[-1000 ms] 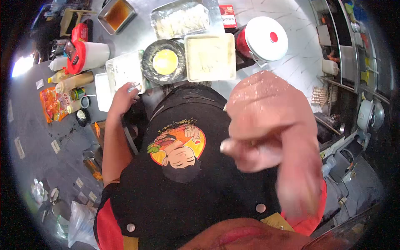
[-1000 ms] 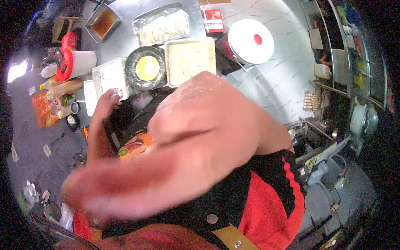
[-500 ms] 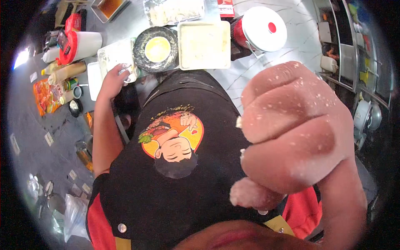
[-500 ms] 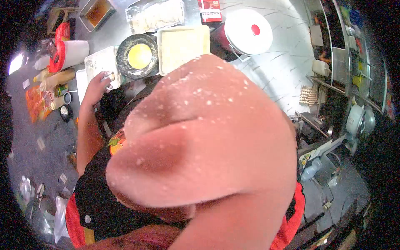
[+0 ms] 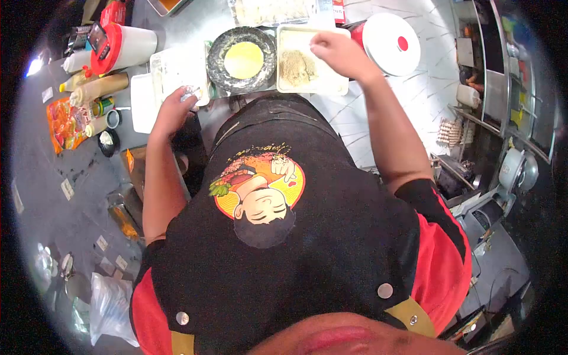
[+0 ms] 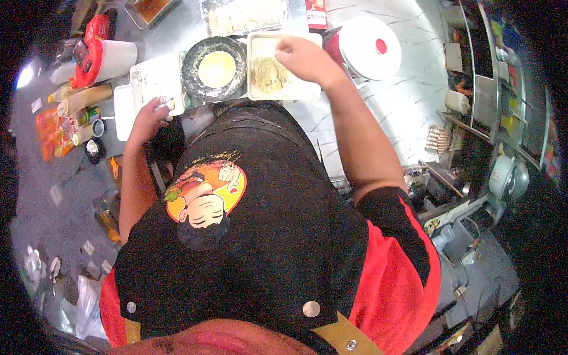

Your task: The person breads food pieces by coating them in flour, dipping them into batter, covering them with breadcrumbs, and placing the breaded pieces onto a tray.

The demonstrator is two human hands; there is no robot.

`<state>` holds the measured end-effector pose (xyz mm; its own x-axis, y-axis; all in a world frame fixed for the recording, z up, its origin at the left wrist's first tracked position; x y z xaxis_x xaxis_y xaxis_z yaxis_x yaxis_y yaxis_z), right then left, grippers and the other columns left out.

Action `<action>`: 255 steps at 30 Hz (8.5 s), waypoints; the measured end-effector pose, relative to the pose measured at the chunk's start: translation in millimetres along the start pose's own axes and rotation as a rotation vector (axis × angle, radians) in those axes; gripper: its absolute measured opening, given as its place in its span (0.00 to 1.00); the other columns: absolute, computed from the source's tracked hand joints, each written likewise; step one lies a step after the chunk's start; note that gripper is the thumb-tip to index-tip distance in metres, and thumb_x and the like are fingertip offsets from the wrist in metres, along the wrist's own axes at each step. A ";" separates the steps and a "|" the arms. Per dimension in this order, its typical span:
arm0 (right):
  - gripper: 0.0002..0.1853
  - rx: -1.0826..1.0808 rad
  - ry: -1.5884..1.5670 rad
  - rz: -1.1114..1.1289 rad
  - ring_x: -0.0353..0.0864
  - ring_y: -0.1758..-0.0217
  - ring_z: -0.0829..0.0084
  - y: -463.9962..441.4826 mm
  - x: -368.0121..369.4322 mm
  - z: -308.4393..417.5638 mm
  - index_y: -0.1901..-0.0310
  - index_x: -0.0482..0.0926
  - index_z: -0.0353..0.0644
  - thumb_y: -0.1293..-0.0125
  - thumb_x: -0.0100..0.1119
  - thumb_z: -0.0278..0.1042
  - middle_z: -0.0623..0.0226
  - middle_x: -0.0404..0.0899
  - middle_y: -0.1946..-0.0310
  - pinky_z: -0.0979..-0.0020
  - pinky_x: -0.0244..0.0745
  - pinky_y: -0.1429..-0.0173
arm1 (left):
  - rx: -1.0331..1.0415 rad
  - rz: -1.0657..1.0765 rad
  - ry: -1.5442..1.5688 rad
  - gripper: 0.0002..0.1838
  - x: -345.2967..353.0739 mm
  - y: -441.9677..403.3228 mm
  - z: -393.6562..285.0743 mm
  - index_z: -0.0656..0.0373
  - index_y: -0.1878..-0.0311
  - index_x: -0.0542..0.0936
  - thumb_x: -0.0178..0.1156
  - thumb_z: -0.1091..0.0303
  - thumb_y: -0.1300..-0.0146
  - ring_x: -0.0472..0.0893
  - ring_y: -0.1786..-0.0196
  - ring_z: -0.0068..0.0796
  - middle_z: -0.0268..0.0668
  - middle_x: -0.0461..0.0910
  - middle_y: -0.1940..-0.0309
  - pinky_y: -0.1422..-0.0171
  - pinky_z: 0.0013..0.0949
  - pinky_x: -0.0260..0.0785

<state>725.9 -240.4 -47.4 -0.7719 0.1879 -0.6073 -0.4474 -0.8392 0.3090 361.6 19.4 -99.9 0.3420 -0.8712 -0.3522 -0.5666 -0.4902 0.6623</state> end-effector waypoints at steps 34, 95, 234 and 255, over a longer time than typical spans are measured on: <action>0.20 0.207 -0.205 -0.478 0.91 0.52 0.67 -26.6 26.0 -20.9 0.50 0.90 0.36 0.26 0.69 0.49 0.58 0.94 0.55 0.64 0.83 0.44 | 0.142 0.222 -0.097 0.19 -106.1 -9.4 33.5 0.63 0.36 0.83 0.63 0.61 0.22 0.84 0.56 0.22 0.32 0.88 0.54 0.54 0.31 0.77; 0.15 0.454 -0.119 -0.174 0.88 0.65 0.72 72.5 101.6 -4.0 0.48 0.86 0.34 0.23 0.65 0.39 0.62 0.88 0.64 0.67 0.82 0.56 | 0.247 0.018 -0.968 0.17 -78.8 -83.3 43.2 0.54 0.46 0.90 0.58 0.68 0.33 0.88 0.39 0.49 0.48 0.89 0.43 0.33 0.52 0.80; 0.44 -0.331 0.326 -0.155 0.61 0.12 0.55 -41.5 121.0 -43.6 0.21 0.71 0.46 0.40 0.72 0.47 0.52 0.69 0.18 0.45 0.49 0.07 | 0.464 -0.132 -0.814 0.17 87.1 -86.9 -105.2 0.63 0.47 0.86 0.63 0.63 0.33 0.85 0.43 0.59 0.56 0.86 0.49 0.35 0.56 0.77; 0.22 -0.242 0.351 -0.024 0.87 0.41 0.50 -61.3 105.3 -63.9 0.42 0.86 0.47 0.37 0.74 0.43 0.56 0.88 0.45 0.56 0.83 0.39 | 0.577 -0.183 -0.674 0.17 52.2 -10.3 -190.4 0.63 0.46 0.87 0.67 0.62 0.32 0.87 0.46 0.60 0.55 0.89 0.51 0.39 0.51 0.79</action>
<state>700.9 -201.7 -177.1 -0.5433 0.0588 -0.8375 -0.3124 -0.9401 0.1367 528.0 -15.9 0.8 0.0552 -0.5209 -0.8518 -0.8964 -0.4016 0.1875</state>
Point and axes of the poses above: each hand's wrist, its own y-axis away from the middle knuckle, its own x-axis out of the palm, z = x × y, the point moved 10 cm from there along -y, towards the middle knuckle
